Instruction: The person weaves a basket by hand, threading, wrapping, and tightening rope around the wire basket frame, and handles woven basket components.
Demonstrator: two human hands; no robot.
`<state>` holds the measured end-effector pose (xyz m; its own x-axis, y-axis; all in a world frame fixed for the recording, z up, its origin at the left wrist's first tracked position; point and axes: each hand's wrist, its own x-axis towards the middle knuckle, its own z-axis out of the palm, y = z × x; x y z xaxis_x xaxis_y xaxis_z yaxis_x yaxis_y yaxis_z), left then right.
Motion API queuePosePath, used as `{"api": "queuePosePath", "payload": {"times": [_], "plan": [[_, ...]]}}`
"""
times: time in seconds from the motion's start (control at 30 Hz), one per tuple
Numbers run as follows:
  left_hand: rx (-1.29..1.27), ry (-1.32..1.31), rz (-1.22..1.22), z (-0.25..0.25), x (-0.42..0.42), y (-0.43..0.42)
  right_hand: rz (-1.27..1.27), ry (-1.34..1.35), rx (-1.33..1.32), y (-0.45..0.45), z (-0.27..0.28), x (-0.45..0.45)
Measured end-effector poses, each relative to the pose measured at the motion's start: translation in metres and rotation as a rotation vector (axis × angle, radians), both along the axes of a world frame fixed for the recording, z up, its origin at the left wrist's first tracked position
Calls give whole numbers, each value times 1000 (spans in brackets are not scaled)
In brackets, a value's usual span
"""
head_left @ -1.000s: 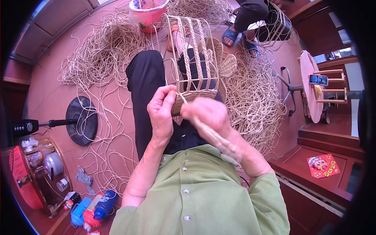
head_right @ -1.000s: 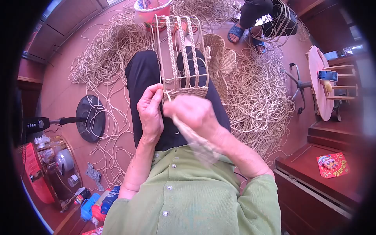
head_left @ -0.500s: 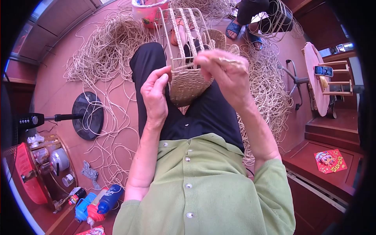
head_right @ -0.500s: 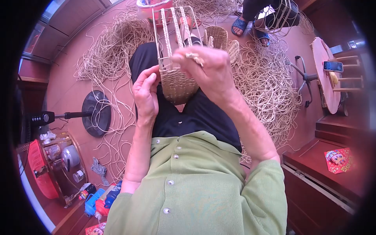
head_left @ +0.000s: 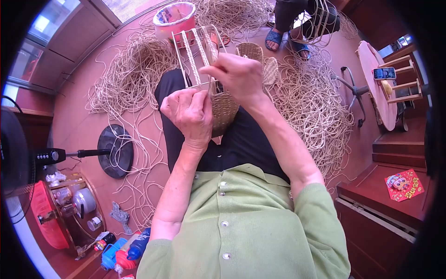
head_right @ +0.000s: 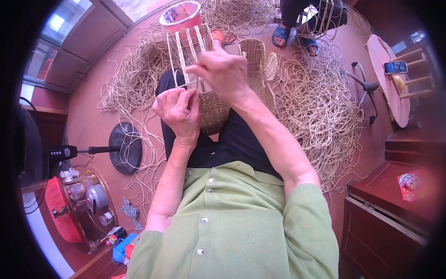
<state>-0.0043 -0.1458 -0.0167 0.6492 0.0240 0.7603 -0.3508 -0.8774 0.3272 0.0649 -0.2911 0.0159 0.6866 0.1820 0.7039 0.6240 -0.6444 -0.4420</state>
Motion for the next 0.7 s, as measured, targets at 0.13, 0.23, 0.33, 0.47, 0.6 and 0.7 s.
{"api": "queuePosePath", "payload": {"times": [0.13,0.23,0.33,0.47,0.6,0.7], "plan": [[114,144,37,8,2,-7,-50,37,-132,0,7,-5],[110,206,42,7,-13,-11,-43,198,-219,-7,-5,-42],[169,283,50,2,-15,-13,-14,346,-329,-5,-15,-54],[315,446,-2,10,2,-3,205,910,47,-9,-4,-27],[370,415,-79,15,4,-3,343,1131,476,-18,-19,-20],[294,403,-120,11,-12,-4,218,987,539,-17,-16,-54]]}}
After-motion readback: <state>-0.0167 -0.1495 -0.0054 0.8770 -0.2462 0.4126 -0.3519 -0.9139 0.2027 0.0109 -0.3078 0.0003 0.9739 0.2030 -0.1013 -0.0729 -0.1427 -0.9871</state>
